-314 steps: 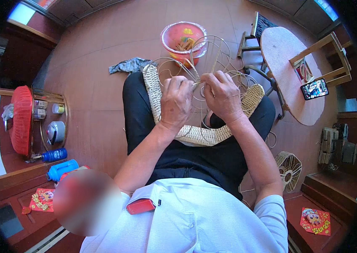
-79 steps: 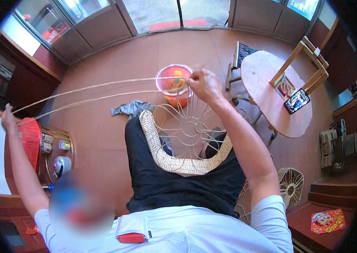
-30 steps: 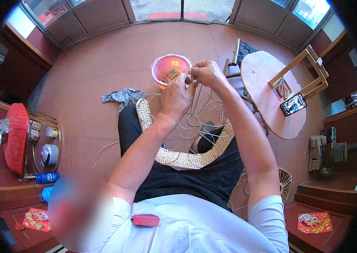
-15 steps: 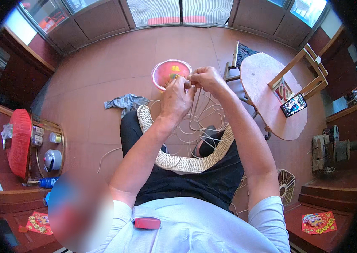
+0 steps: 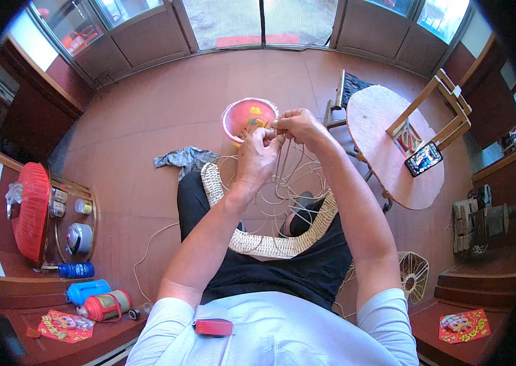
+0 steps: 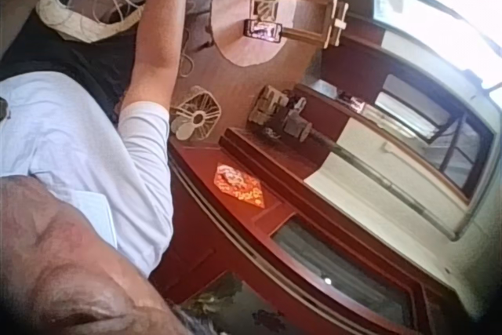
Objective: Weaving and shaping a straw/wicker structural component with cord.
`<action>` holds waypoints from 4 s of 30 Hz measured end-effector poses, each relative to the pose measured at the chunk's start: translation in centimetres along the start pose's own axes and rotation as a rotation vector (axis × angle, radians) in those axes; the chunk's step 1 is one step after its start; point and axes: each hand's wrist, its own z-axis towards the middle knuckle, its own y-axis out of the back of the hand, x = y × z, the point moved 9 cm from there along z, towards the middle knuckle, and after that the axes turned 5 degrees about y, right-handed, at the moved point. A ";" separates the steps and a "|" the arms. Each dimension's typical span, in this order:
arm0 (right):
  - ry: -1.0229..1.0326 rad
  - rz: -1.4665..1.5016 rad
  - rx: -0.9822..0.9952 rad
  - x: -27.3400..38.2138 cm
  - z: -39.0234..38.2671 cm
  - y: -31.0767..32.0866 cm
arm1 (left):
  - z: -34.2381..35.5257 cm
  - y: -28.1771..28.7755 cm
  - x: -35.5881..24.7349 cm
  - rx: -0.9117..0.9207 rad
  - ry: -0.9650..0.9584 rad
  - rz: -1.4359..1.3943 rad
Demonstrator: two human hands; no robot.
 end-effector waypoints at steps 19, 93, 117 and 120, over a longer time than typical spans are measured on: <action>0.563 -0.122 -0.096 3.1 -4.8 -1.0 | 3.1 -0.3 -1.7 0.359 0.478 -0.766; 0.379 -0.204 -0.327 1.4 -4.1 -0.1 | 5.5 -4.5 7.6 1.202 0.438 -0.544; 0.097 0.531 -0.250 -6.8 -20.8 -12.3 | -2.3 -2.4 12.4 1.599 0.700 -0.153; -0.027 0.714 -0.138 -6.6 -18.4 -12.8 | -2.9 -1.9 11.8 1.663 0.680 -0.079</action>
